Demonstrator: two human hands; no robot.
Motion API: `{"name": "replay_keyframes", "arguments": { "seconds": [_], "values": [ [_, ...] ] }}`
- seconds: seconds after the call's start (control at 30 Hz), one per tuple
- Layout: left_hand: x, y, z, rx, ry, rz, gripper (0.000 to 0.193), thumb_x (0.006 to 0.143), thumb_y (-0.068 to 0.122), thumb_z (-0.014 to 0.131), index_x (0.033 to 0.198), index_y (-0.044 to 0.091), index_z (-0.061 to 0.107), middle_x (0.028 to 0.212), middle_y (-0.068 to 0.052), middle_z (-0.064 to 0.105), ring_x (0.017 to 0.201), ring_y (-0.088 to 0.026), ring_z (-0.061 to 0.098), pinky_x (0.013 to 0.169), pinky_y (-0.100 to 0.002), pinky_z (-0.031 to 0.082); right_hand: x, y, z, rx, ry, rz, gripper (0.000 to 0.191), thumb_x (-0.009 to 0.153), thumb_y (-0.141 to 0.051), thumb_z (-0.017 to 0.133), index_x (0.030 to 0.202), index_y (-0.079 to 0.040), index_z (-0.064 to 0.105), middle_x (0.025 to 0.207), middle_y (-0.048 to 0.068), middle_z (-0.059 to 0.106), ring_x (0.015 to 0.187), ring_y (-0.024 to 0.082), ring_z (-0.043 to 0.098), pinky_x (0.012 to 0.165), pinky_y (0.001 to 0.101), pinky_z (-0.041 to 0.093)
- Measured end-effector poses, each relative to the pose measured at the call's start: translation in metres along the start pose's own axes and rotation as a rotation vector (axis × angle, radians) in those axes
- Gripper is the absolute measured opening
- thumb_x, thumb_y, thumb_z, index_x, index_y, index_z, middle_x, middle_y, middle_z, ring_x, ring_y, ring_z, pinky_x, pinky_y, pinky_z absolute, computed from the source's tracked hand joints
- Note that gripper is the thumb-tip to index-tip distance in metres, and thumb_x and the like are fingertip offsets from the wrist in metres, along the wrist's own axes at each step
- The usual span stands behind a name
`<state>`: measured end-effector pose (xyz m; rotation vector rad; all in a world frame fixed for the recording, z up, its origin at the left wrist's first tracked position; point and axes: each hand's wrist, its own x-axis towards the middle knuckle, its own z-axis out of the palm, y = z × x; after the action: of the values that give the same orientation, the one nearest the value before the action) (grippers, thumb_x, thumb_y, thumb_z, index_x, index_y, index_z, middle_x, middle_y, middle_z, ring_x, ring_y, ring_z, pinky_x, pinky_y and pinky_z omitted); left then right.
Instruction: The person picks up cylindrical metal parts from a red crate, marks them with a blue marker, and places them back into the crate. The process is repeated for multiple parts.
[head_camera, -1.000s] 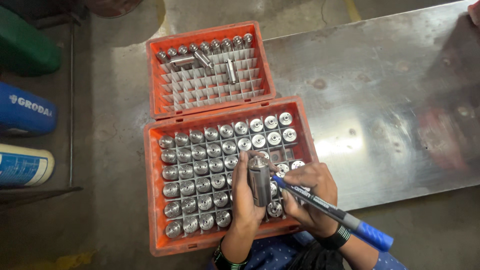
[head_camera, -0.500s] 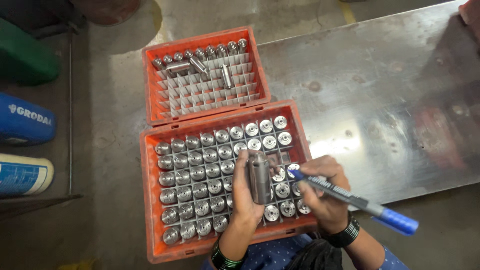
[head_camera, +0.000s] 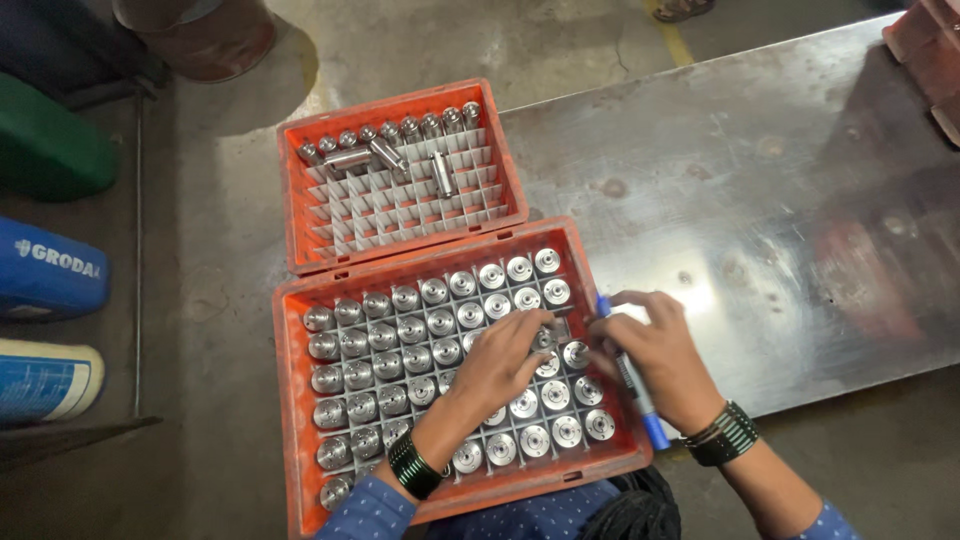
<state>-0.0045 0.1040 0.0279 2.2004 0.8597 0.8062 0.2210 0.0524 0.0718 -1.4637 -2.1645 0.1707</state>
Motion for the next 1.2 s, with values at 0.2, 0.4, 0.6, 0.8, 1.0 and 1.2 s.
{"name": "replay_keyframes", "arguments": {
  "seconds": [0.2, 0.4, 0.6, 0.8, 1.0, 1.2],
  "values": [
    [-0.001, -0.010, 0.004, 0.017, -0.096, -0.101, 0.042, 0.083, 0.006, 0.076, 0.118, 0.006, 0.052, 0.113, -0.015, 0.066, 0.107, -0.037, 0.065, 0.087, -0.047, 0.052, 0.000, 0.006, 0.017, -0.156, -0.258, -0.193, 0.037, 0.075, -0.015, 0.066, 0.110, -0.009, 0.058, 0.106, 0.012, 0.072, 0.128, 0.031, 0.049, 0.110, 0.0540, 0.030],
    [-0.003, -0.017, 0.018, 0.108, -0.033, -0.023, 0.051, 0.079, 0.000, 0.074, 0.125, 0.002, 0.053, 0.115, -0.017, 0.063, 0.108, -0.038, 0.063, 0.089, -0.046, 0.052, 0.007, 0.010, 0.022, -0.251, -0.398, -0.200, 0.043, 0.082, -0.010, 0.057, 0.125, -0.007, 0.055, 0.102, 0.011, 0.072, 0.129, 0.030, 0.049, 0.113, 0.0501, 0.029],
    [-0.007, -0.024, 0.024, 0.131, -0.018, -0.008, 0.053, 0.077, -0.002, 0.073, 0.126, 0.002, 0.054, 0.115, -0.016, 0.063, 0.107, -0.037, 0.063, 0.089, -0.046, 0.052, 0.009, 0.013, 0.027, -0.234, -0.368, -0.236, 0.047, 0.081, -0.010, 0.057, 0.128, -0.007, 0.054, 0.102, 0.012, 0.073, 0.127, 0.029, 0.050, 0.113, 0.0506, 0.028],
    [-0.004, -0.018, 0.019, 0.163, -0.007, 0.008, 0.047, 0.078, 0.000, 0.073, 0.121, 0.002, 0.054, 0.112, -0.015, 0.062, 0.106, -0.037, 0.062, 0.089, -0.047, 0.052, 0.010, 0.015, 0.033, -0.260, -0.410, -0.202, 0.035, 0.084, -0.012, 0.056, 0.119, -0.008, 0.056, 0.106, 0.012, 0.073, 0.127, 0.028, 0.050, 0.114, 0.0501, 0.028],
    [-0.002, 0.005, 0.001, 0.053, 0.044, -0.133, 0.028, 0.089, 0.006, 0.071, 0.114, 0.005, 0.058, 0.109, -0.013, 0.065, 0.108, -0.033, 0.063, 0.090, -0.044, 0.051, 0.011, 0.016, 0.033, -0.119, -0.396, -0.165, 0.050, 0.071, -0.025, 0.075, 0.113, -0.007, 0.057, 0.102, 0.009, 0.073, 0.123, 0.030, 0.051, 0.110, 0.0503, 0.029],
    [-0.021, 0.018, -0.006, -0.629, 0.393, -0.460, 0.025, 0.094, 0.017, 0.066, 0.114, 0.007, 0.055, 0.126, -0.009, 0.065, 0.128, -0.024, 0.061, 0.108, -0.039, 0.049, 0.020, 0.007, 0.017, 0.090, -0.178, -0.121, 0.058, 0.054, -0.033, 0.087, 0.105, -0.016, 0.066, 0.094, -0.001, 0.071, 0.107, 0.025, 0.057, 0.109, 0.0508, 0.033]
  ]
}}
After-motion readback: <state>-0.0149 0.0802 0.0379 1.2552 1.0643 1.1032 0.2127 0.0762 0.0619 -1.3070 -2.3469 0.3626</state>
